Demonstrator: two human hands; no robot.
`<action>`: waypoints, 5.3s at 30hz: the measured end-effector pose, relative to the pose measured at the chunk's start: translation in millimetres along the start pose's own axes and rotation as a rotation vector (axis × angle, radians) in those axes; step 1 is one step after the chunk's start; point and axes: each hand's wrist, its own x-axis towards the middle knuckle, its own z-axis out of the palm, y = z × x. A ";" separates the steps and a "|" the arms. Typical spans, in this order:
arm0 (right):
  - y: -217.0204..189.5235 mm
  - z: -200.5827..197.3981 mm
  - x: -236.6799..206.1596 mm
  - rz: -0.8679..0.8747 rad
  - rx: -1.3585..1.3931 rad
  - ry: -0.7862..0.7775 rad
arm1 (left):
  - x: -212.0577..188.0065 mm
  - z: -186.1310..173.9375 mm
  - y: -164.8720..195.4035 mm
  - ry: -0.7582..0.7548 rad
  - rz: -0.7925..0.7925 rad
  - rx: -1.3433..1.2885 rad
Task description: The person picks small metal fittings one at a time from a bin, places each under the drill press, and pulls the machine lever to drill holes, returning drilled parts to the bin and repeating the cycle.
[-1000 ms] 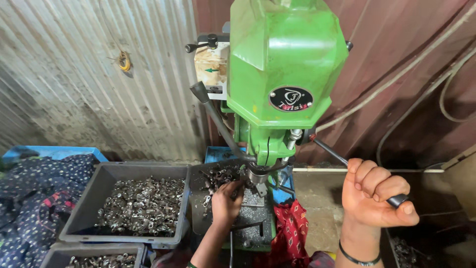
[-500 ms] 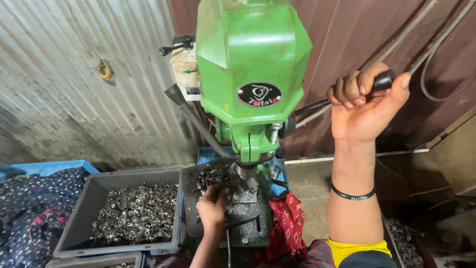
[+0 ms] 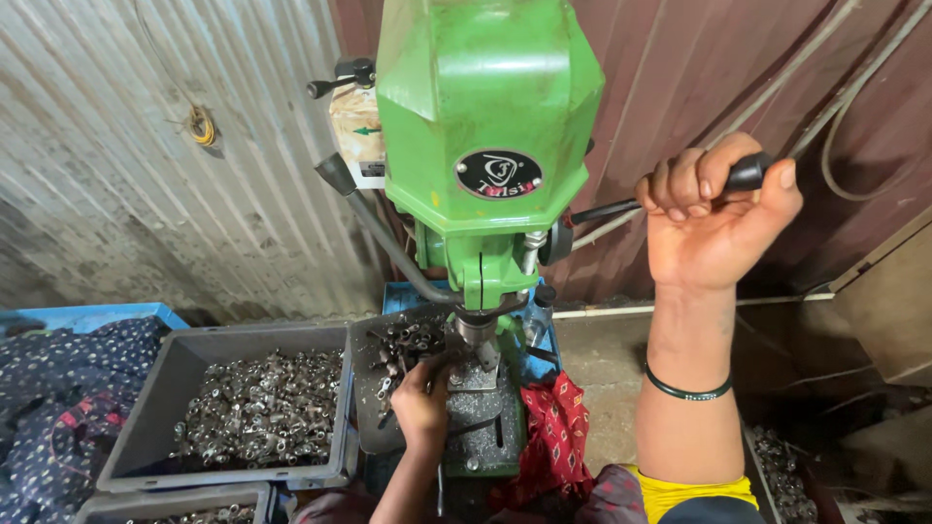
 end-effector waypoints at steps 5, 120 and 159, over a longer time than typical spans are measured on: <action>-14.4 -4.8 -22.6 -0.023 -0.077 -0.073 | 5.6 4.0 2.0 -0.013 0.030 -0.023; -14.7 -2.3 -47.0 0.019 0.084 0.063 | 27.6 7.8 11.0 -0.189 -0.168 -0.275; 23.4 -31.9 -110.2 -0.276 -0.020 -0.023 | 36.7 -4.4 3.0 -0.181 0.058 0.073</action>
